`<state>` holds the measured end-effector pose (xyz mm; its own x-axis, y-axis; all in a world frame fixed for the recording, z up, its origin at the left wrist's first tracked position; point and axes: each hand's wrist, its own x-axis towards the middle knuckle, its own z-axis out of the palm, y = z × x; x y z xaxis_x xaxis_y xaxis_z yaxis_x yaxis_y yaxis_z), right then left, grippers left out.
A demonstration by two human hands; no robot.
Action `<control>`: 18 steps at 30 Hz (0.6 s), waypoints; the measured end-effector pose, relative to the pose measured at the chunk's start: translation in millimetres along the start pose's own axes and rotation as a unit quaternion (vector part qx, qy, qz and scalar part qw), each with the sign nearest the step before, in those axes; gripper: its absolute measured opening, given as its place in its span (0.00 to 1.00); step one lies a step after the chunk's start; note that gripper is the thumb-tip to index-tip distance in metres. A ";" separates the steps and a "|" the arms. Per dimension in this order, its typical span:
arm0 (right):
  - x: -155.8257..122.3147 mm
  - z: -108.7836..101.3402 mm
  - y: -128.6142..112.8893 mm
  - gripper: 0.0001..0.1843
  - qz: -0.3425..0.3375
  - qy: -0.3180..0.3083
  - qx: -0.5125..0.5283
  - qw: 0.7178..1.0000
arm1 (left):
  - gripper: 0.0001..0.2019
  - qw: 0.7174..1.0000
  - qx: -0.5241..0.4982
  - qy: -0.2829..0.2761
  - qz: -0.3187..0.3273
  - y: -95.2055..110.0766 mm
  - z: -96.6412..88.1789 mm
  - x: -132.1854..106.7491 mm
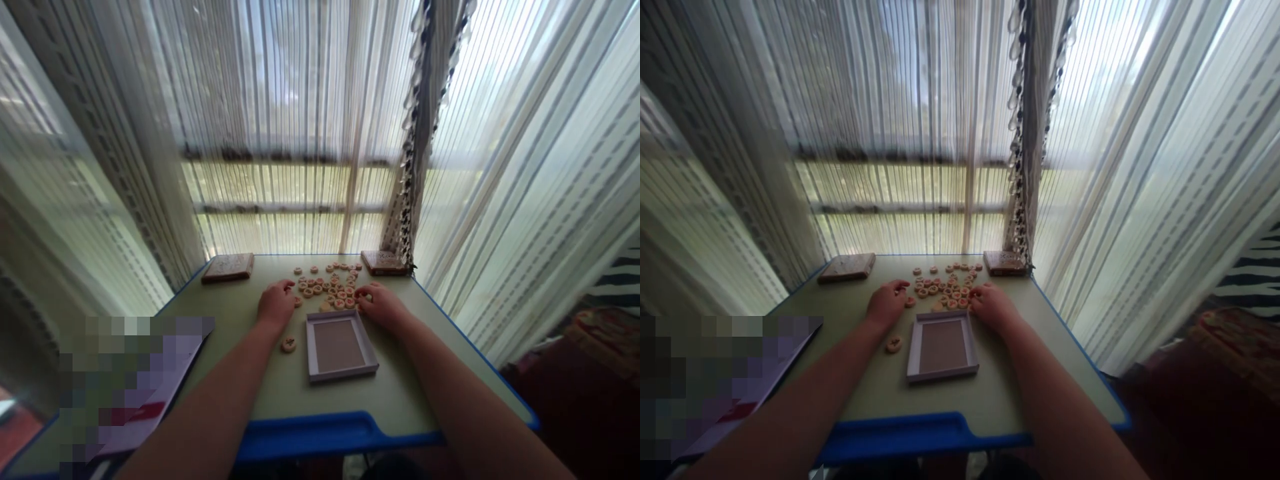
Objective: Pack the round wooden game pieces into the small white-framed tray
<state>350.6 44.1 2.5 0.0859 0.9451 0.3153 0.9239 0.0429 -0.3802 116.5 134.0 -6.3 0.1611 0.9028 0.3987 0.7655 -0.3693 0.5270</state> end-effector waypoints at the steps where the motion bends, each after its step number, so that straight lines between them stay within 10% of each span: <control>1: -0.1 0.0 -0.2 0.12 0.000 -0.002 0.002 1.000 | 0.13 1.000 0.007 -0.004 0.010 0.7 0.1 -0.3; 10: 0.5 3.0 3.2 0.15 0.002 0.031 0.040 0.999 | 0.14 0.999 0.028 -0.020 0.034 8.3 -1.6 -3.5; 18: 5.4 7.2 1.7 0.12 -0.027 0.077 0.102 0.991 | 0.16 0.982 0.027 -0.054 0.181 31.3 15.3 19.5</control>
<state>349.9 51.6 -2.7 0.1081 0.8799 0.4626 0.8357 0.1716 -0.5217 153.2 143.5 6.5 0.4910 0.7337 0.4698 0.6774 -0.6606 0.3236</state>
